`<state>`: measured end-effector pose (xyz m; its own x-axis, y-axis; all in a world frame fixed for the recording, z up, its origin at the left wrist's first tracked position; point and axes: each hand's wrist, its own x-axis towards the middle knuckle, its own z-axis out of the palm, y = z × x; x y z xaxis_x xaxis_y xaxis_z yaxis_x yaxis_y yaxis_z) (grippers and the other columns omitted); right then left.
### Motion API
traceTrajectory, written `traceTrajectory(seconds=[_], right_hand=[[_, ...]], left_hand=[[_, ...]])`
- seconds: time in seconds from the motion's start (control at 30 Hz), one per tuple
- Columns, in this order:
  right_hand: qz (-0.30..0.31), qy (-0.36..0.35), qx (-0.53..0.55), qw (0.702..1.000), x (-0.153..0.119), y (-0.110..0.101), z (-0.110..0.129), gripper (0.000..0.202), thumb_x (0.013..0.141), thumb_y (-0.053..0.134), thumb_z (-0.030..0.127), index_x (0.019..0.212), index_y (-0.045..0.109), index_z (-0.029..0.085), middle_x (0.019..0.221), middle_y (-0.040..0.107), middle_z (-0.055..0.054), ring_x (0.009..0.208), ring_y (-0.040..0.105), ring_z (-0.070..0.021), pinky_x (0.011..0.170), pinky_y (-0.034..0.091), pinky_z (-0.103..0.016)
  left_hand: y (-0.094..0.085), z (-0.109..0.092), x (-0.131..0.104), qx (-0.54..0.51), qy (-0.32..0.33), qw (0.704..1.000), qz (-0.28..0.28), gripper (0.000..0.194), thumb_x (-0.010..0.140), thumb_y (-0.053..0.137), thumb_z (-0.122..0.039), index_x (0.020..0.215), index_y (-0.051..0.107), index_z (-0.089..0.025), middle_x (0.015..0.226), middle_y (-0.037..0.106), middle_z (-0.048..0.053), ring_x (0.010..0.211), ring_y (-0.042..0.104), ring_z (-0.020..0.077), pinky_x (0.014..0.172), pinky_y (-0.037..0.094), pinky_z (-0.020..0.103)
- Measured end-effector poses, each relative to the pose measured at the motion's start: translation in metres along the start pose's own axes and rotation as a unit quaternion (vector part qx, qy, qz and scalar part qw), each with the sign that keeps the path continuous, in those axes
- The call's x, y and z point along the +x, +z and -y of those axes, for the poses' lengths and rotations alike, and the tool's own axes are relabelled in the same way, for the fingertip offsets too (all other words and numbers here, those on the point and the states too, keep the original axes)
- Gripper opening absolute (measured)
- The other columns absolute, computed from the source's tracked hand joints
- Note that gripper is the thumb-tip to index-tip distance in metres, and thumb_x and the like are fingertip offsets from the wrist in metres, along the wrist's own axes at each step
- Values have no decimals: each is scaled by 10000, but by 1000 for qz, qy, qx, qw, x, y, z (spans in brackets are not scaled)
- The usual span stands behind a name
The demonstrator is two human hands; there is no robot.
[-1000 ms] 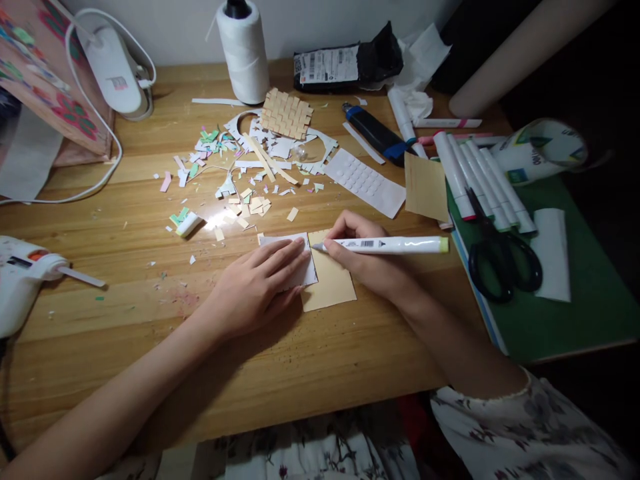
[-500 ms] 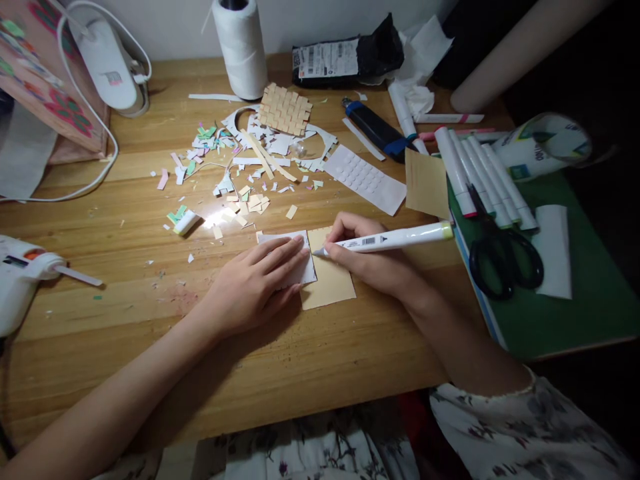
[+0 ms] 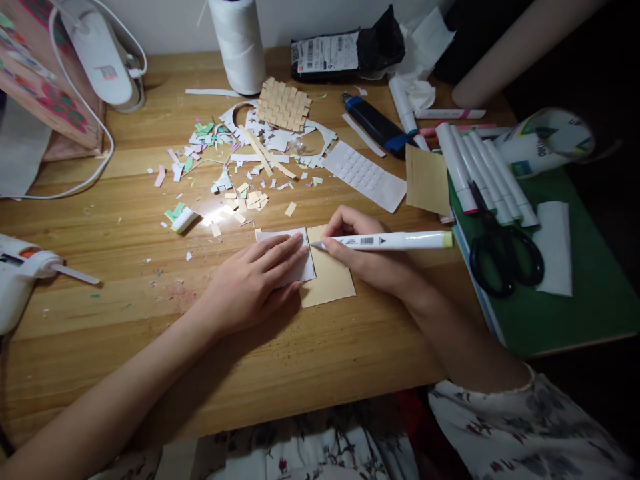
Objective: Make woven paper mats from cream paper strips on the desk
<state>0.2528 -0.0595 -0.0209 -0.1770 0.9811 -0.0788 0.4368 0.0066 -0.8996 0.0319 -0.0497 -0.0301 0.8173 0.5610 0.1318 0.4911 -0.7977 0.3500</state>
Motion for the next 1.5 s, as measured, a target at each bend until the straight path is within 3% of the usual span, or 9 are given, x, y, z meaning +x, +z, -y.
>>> traceTrajectory(seconds=[0.1, 0.3, 0.43, 0.7, 1.13, 1.33, 1.5], right_hand=[[47, -2, -11, 999, 0, -2, 2, 154, 771, 596, 218, 671, 482, 193, 630, 501, 51, 590, 445, -104, 515, 305, -233], [10, 7, -5, 1000, 0, -2, 3, 133, 793, 580, 251, 717, 485, 199, 640, 498, 56, 568, 436, -100, 505, 294, -234], [58, 2, -15, 998, 0, -3, 3, 179, 769, 593, 217, 650, 462, 193, 623, 486, 53, 593, 433, -105, 517, 290, -234], [-11, -11, -16, 1000, -1, 0, 1, 140, 830, 562, 291, 753, 487, 201, 678, 505, 47, 616, 465, -112, 539, 316, -236], [111, 7, -5, 994, 1, -9, 6, 157, 769, 584, 222, 651, 486, 188, 634, 500, 49, 609, 444, -116, 567, 291, -251], [86, 21, 69, 994, 3, -8, -1, 169, 773, 576, 242, 662, 459, 196, 616, 462, 55, 582, 411, -112, 530, 278, -246], [41, 42, 168, 984, 7, -6, -2, 160, 791, 526, 230, 645, 466, 199, 581, 487, 54, 574, 455, -113, 581, 338, -258]], left_hand=[[0, 0, 0, -2, 3, 1000, -1, 472, 895, 486, -301, 1346, 436, -172, 1387, 469, 81, 1246, 435, 244, 1005, 431, 407], [1, 1, 0, 3, 1, 1000, 2, 478, 896, 484, -308, 1353, 428, -181, 1391, 465, 73, 1250, 428, 242, 1007, 429, 409], [1, 1, 0, 3, 3, 1000, 0, 475, 894, 486, -309, 1347, 436, -176, 1389, 468, 73, 1249, 430, 243, 1004, 431, 410], [0, 1, -2, 1, -2, 1000, 0, 479, 895, 484, -303, 1358, 420, -197, 1388, 470, 70, 1243, 438, 246, 998, 435, 416], [0, 0, -2, -15, 0, 1000, -3, 494, 889, 489, -291, 1367, 405, -198, 1386, 472, 77, 1246, 435, 250, 999, 435, 427], [0, 2, 0, -27, -6, 1000, -2, 472, 903, 475, -301, 1358, 411, -190, 1392, 461, 87, 1264, 416, 242, 1012, 428, 421], [-9, -5, -4, -5, -20, 999, -42, 454, 917, 451, -257, 1357, 399, -157, 1384, 460, 124, 1258, 421, 254, 1011, 425, 452]])
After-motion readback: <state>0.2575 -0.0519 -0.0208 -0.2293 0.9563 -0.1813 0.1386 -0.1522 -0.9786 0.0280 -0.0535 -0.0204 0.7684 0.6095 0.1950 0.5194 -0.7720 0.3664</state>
